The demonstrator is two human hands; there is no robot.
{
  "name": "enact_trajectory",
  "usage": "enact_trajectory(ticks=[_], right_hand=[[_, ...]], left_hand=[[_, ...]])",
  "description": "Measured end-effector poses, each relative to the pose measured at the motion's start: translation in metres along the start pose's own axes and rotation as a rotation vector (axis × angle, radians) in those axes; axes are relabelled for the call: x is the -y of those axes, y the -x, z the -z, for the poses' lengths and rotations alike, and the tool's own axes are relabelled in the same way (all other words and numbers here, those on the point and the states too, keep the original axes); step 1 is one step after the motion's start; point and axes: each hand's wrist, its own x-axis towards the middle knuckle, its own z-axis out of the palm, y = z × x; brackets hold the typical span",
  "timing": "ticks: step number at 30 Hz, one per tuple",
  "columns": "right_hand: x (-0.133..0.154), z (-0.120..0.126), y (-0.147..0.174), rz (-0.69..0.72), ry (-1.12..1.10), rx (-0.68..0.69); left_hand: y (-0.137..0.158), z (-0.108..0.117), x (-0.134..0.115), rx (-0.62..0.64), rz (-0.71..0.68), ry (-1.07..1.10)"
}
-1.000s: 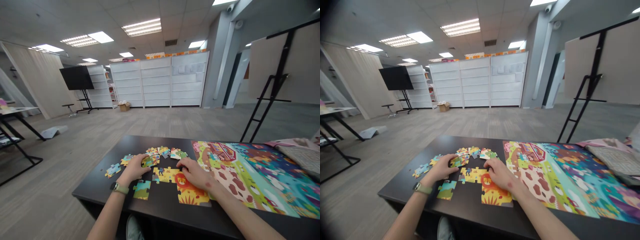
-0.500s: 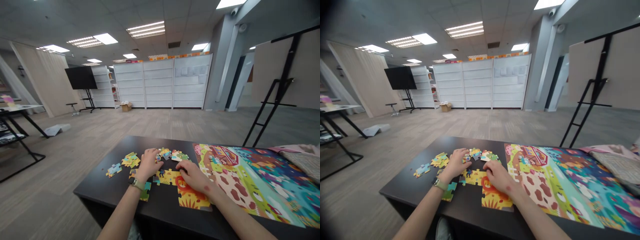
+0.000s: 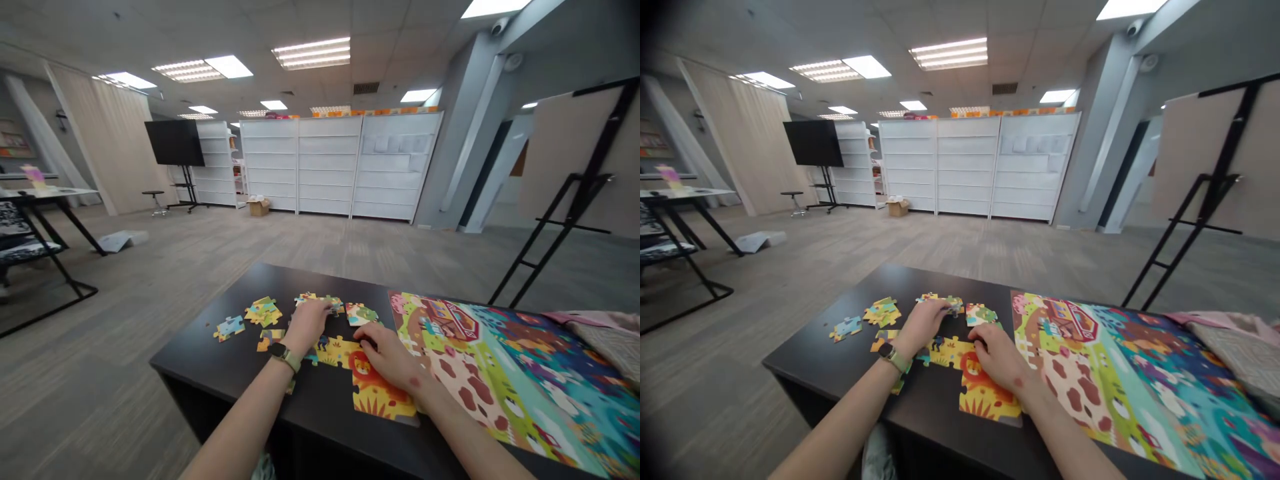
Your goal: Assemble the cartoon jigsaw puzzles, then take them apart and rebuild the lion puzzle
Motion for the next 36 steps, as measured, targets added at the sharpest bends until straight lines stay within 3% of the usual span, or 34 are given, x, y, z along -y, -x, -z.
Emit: enact_trajectory(ticks=[4, 8, 13, 22, 27, 36], right_hand=[[0.002, 0.002, 0.001, -0.002, 0.000, 0.005], [0.003, 0.003, 0.002, 0.001, 0.006, 0.006], [0.004, 0.002, 0.002, 0.014, 0.000, 0.001], [0.007, 0.006, 0.003, 0.002, 0.002, 0.009], [0.008, 0.006, 0.003, 0.007, 0.000, 0.029], [0.005, 0.005, 0.002, 0.005, -0.003, 0.040]], left_hand=[[0.028, 0.023, 0.016, -0.120, 0.057, -0.056], [0.076, 0.041, 0.046, -0.228, -0.003, 0.016], [0.118, 0.047, 0.071, 0.003, -0.143, 0.135], [0.100, 0.048, 0.041, 0.110, -0.113, 0.171], [0.096, 0.044, 0.047, 0.046, -0.103, 0.179], [0.089, 0.042, 0.048, 0.066, -0.094, 0.176]])
